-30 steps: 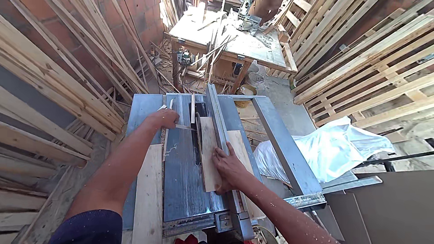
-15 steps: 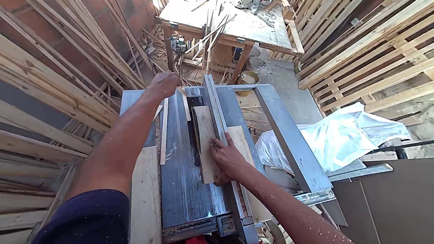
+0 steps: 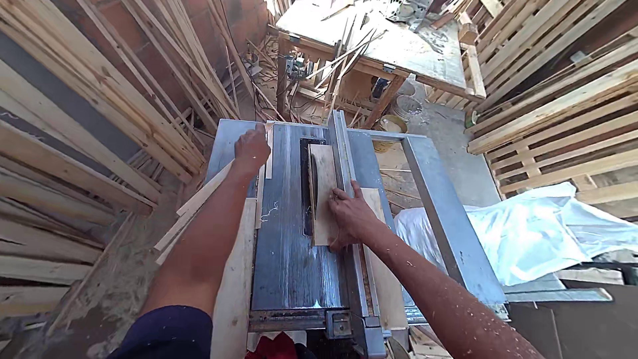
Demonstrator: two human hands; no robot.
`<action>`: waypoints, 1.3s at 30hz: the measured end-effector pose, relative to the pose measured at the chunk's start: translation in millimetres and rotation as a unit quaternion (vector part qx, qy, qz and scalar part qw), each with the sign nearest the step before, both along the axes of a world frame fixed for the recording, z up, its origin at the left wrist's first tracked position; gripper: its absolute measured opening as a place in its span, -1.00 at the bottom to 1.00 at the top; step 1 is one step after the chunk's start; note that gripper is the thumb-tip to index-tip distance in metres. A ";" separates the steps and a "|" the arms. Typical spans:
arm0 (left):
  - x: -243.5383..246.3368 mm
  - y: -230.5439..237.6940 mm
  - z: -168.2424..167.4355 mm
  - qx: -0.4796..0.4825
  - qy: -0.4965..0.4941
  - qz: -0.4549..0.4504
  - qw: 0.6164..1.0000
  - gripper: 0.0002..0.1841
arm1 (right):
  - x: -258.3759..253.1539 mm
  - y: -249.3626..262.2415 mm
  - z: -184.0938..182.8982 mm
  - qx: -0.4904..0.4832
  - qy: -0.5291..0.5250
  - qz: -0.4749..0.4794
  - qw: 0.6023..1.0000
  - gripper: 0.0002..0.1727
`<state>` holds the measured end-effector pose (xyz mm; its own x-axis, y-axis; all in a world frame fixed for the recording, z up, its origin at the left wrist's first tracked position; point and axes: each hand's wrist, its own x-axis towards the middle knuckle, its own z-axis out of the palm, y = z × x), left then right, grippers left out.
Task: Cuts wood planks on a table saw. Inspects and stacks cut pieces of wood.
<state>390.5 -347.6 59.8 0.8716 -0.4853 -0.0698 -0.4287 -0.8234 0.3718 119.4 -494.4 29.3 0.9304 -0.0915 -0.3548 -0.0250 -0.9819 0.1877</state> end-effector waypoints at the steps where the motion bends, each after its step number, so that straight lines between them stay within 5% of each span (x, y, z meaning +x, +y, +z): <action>1: -3.6 -5.6 -12.0 0.003 0.010 0.013 1.000 -0.60 | 1.6 -1.1 1.2 0.007 0.005 -0.006 1.000 0.49; 4: -13.5 -17.7 -30.6 0.045 0.031 0.026 0.998 -0.48 | 7.6 -3.4 4.2 0.010 0.015 -0.012 1.000 0.49; 14: -13.3 -10.1 -17.1 0.035 0.047 0.045 0.997 -0.63 | 23.5 -12.5 2.7 -0.003 0.006 -0.003 1.000 0.54; 21: -11.0 27.3 2.8 -0.132 0.046 0.088 0.986 -0.72 | 38.5 -23.8 2.0 -0.008 0.004 0.008 1.000 0.45; 29: -62.4 118.1 37.2 -0.281 0.101 0.083 0.951 -0.45 | 114.6 -81.5 -1.9 0.004 -0.020 0.000 1.000 0.36; 33: -96.2 153.3 31.3 -0.223 0.137 0.108 0.959 -0.63 | 159.1 -112.2 -1.7 -0.019 0.005 0.032 0.999 0.33; 36: -128.6 125.2 20.5 -0.139 0.162 0.130 0.968 -0.64 | 191.7 -132.8 0.1 -0.035 0.013 0.083 0.996 0.25; 39: -139.9 74.2 -0.2 -0.113 0.173 0.123 0.971 -0.43 | 214.2 -138.7 17.3 -0.031 0.021 0.110 0.993 -0.17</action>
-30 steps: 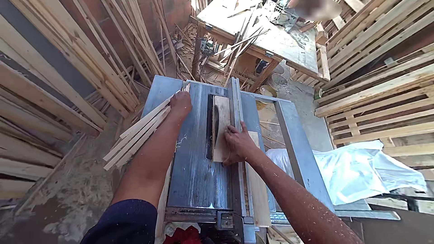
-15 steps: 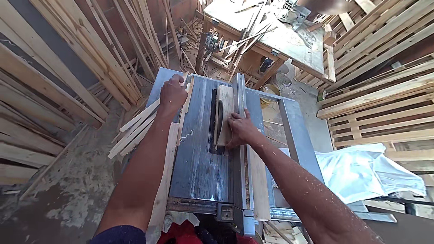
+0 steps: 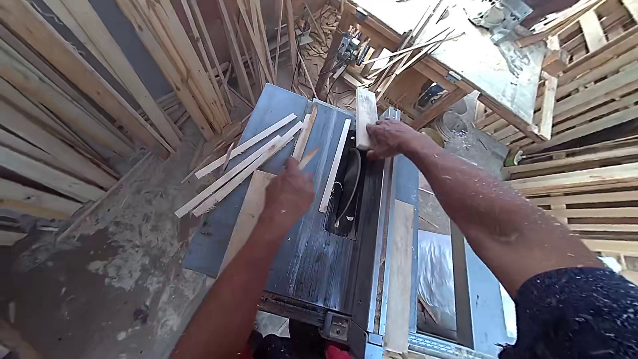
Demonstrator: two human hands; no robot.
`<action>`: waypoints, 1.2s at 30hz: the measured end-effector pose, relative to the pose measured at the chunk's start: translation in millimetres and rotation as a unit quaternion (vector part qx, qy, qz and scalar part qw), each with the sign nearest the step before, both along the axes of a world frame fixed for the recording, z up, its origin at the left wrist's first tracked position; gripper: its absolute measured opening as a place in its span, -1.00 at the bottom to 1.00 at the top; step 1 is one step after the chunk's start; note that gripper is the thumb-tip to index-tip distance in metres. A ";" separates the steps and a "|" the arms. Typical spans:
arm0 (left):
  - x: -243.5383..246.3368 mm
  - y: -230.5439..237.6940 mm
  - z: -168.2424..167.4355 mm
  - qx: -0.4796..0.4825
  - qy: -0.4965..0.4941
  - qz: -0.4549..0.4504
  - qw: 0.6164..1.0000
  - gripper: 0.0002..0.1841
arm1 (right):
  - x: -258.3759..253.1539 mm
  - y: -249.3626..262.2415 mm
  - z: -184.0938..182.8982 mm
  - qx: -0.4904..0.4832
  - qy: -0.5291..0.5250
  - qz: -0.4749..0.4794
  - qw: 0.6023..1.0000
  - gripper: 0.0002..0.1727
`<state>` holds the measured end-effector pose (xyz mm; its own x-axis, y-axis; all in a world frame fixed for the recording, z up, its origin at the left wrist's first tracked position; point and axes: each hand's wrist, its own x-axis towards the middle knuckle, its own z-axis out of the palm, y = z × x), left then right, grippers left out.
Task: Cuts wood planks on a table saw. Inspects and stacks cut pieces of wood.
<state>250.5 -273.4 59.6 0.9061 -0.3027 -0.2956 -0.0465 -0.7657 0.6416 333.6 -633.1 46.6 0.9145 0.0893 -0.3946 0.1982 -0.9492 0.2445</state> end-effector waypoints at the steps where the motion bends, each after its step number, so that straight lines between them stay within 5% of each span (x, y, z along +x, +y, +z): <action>1: 1.1 -17.1 -8.3 0.004 0.002 -0.012 1.000 -0.31 | 4.3 0.0 8.5 0.002 0.000 -0.008 1.000 -0.37; 4: 5.5 -56.1 -27.0 0.053 0.012 -0.056 0.997 -0.19 | 11.2 -5.0 32.1 0.005 -0.042 -0.040 0.998 -0.67; 9: 9.9 -64.1 -29.6 0.111 0.015 -0.081 0.990 -0.52 | -13.4 -13.6 63.5 0.079 -0.143 -0.082 0.983 -0.68; 14: 14.7 -37.4 -12.4 0.110 -0.019 -0.049 0.993 -0.45 | -121.3 -25.5 101.9 0.205 -0.317 -0.169 0.911 -0.59; 17: 10.2 7.4 7.7 0.072 -0.079 -0.043 0.993 -0.33 | -238.5 -22.1 111.5 0.328 -0.415 -0.247 0.812 -0.55; 21: -24.0 94.5 19.0 -0.038 -0.157 -0.080 0.984 -0.45 | -433.8 35.7 102.0 0.526 -0.517 -0.356 0.574 -0.55; 24: -65.5 141.6 1.0 -0.157 -0.109 -0.136 0.972 -0.42 | -600.8 121.8 74.8 0.540 -0.596 -0.434 0.406 -0.58; 27: -137.7 146.0 5.1 -0.262 -0.118 -0.259 0.922 -0.47 | -734.1 231.0 51.4 0.472 -0.652 -0.519 0.288 -0.59; 30: -242.9 122.9 11.6 -0.246 -0.131 -0.415 0.866 -0.49 | -821.7 329.8 40.1 0.389 -0.697 -0.567 0.203 -0.58; 32: -313.4 99.3 12.0 -0.135 -0.126 -0.507 0.842 -0.39 | -849.0 372.6 38.9 0.353 -0.710 -0.586 0.167 -0.58; 34: -361.7 74.1 10.7 0.014 -0.040 -0.596 0.802 -0.25 | -858.2 392.9 27.4 0.354 -0.707 -0.589 0.168 -0.53; 36: -381.8 56.2 -9.8 0.046 0.000 -0.675 0.737 -0.34 | -858.4 402.8 10.8 0.354 -0.703 -0.583 0.202 -0.47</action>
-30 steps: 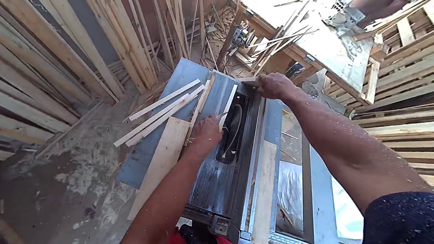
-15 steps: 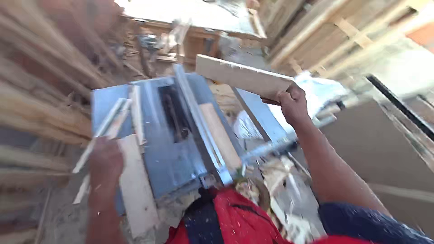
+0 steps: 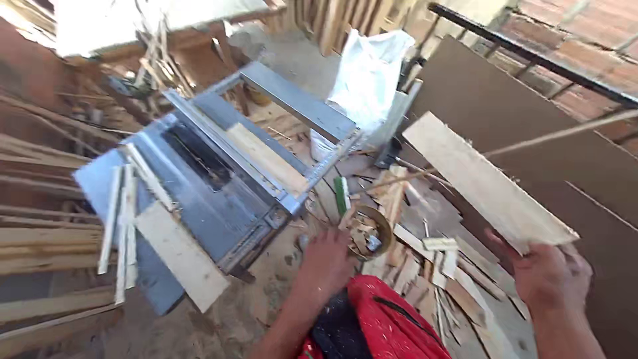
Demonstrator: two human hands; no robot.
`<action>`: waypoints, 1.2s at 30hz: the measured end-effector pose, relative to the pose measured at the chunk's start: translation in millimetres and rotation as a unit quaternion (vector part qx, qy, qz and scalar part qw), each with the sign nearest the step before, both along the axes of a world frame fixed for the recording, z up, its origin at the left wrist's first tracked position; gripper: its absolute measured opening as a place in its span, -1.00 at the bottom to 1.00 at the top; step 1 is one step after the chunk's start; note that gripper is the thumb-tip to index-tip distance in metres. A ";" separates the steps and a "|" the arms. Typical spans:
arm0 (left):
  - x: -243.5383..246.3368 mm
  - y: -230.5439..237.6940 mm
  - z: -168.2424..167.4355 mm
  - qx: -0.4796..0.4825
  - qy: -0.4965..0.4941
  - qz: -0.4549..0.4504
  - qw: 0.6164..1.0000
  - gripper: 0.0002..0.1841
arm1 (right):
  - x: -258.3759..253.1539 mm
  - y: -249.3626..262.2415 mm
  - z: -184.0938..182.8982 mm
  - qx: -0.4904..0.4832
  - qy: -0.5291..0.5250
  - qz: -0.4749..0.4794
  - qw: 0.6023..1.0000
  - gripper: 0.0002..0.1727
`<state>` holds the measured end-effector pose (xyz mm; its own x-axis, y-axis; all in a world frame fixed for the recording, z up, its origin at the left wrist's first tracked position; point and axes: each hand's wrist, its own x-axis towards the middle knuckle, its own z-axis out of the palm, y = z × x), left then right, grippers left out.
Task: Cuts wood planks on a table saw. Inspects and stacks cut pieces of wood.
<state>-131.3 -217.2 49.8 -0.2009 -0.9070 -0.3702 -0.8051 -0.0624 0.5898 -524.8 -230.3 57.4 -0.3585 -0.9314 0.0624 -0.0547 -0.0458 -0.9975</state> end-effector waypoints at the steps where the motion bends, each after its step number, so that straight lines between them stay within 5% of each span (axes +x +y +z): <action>1: -0.3 -3.2 -9.1 -0.004 0.011 -0.029 1.000 -0.41 | 9.3 1.3 -4.3 -0.014 0.021 0.008 1.000 -0.48; 5: 43.9 29.7 -31.0 -0.147 -0.031 0.124 0.981 -0.54 | 71.6 -17.2 -16.1 -0.081 0.174 0.055 0.980 -0.48; 9: 133.6 89.6 -32.9 -0.221 -0.152 0.344 0.900 -0.52 | 150.7 -75.1 -23.6 -0.214 0.338 0.136 0.906 -0.47; 14: 173.9 158.4 -37.2 -0.147 -0.241 0.557 0.781 -0.05 | 257.0 -158.9 -41.5 -0.377 0.414 0.382 0.735 -0.43; 17: 167.2 160.0 -48.0 -0.060 -0.221 0.605 0.763 0.10 | 302.4 -191.3 -70.1 -0.363 0.459 0.533 0.611 -0.42; 19: 165.1 151.6 -56.9 -0.050 -0.208 0.626 0.750 0.13 | 312.1 -199.5 -69.9 -0.345 0.477 0.566 0.577 -0.37; 22: 165.2 144.7 -56.8 -0.043 -0.185 0.659 0.727 0.15 | 304.9 -207.2 -60.7 -0.353 0.457 0.563 0.591 -0.34; 25: 172.8 147.9 -56.5 -0.020 -0.147 0.691 0.707 0.34 | 298.4 -204.5 -61.7 -0.256 0.386 0.553 0.693 -0.31; 27: 175.6 156.3 -58.5 -0.046 -0.042 0.714 0.698 0.27 | 302.5 -202.3 -65.0 -0.107 0.311 0.542 0.774 -0.20; 29: 173.8 169.5 -62.2 -0.126 0.184 0.721 0.656 -0.05 | 314.6 -200.9 -64.2 0.031 0.229 0.523 0.820 -0.12; 31: 168.8 181.9 -63.5 -0.197 0.426 0.673 0.572 -0.25 | 330.6 -200.0 -62.8 0.101 0.208 0.510 0.828 -0.09; 33: 162.9 191.4 -60.6 -0.241 0.589 0.595 0.491 -0.24 | 344.0 -198.7 -62.8 0.093 0.250 0.498 0.825 -0.06; 36: 151.5 196.9 -64.0 -0.271 0.642 0.571 0.433 -0.38 | 353.2 -197.6 -54.7 0.046 0.331 0.479 0.812 -0.07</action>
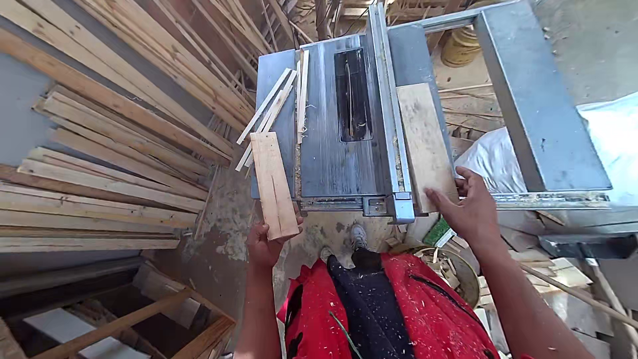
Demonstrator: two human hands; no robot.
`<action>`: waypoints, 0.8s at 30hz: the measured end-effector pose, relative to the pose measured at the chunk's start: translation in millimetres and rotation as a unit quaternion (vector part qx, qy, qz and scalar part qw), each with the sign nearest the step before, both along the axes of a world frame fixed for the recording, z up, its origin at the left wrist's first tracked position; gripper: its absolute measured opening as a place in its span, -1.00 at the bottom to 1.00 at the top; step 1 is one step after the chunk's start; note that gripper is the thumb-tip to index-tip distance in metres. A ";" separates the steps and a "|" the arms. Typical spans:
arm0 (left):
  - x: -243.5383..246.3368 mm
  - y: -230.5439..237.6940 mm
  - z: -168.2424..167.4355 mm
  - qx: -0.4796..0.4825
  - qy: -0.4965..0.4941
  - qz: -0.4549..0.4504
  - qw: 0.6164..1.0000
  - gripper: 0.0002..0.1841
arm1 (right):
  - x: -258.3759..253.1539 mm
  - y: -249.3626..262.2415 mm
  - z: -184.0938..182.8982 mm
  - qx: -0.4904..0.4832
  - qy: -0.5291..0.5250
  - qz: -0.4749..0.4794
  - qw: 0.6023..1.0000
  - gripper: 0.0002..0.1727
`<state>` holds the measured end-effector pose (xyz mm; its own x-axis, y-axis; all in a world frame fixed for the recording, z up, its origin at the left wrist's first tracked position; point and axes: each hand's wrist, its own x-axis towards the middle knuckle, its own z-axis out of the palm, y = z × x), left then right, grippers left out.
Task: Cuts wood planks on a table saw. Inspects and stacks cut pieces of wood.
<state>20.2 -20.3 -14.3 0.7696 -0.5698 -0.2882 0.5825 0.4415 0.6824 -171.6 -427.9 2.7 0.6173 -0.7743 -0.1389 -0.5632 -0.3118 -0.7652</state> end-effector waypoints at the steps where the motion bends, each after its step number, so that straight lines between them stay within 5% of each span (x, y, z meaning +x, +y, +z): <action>1: -5.6 -0.9 -1.0 0.040 0.011 0.041 0.998 -0.46 | 0.8 -0.3 3.5 -0.021 0.014 0.003 1.000 -0.07; 5: -16.0 -6.3 -16.8 0.181 0.049 0.107 0.976 -0.52 | 0.2 -6.2 12.2 -0.047 0.051 0.026 0.997 -0.05; 10: -15.2 4.7 -66.6 0.197 0.046 0.098 0.974 -0.55 | -4.2 -13.3 9.9 0.015 0.070 0.020 0.997 0.02; 12: -17.0 5.0 -71.1 0.218 0.006 0.061 0.974 -0.51 | -5.3 -2.0 20.4 -0.044 0.064 0.004 0.997 0.08; 15: -31.0 -5.0 -63.4 0.220 -0.113 -0.025 0.969 -0.27 | -9.1 29.9 48.0 -0.200 -0.001 0.017 0.980 -0.08; 17: -41.6 -22.8 -65.3 0.189 -0.195 -0.093 0.958 -0.08 | -7.6 57.8 58.7 -0.272 -0.019 0.084 0.959 -0.14; 19: -58.7 -48.6 -74.6 0.163 -0.235 -0.133 0.949 -0.13 | -3.4 87.7 59.0 -0.310 0.008 0.196 0.930 -0.10; 24: -94.5 -119.2 -92.8 0.130 -0.259 -0.264 0.920 -0.10 | 24.2 124.7 34.8 -0.279 0.252 0.412 0.830 0.37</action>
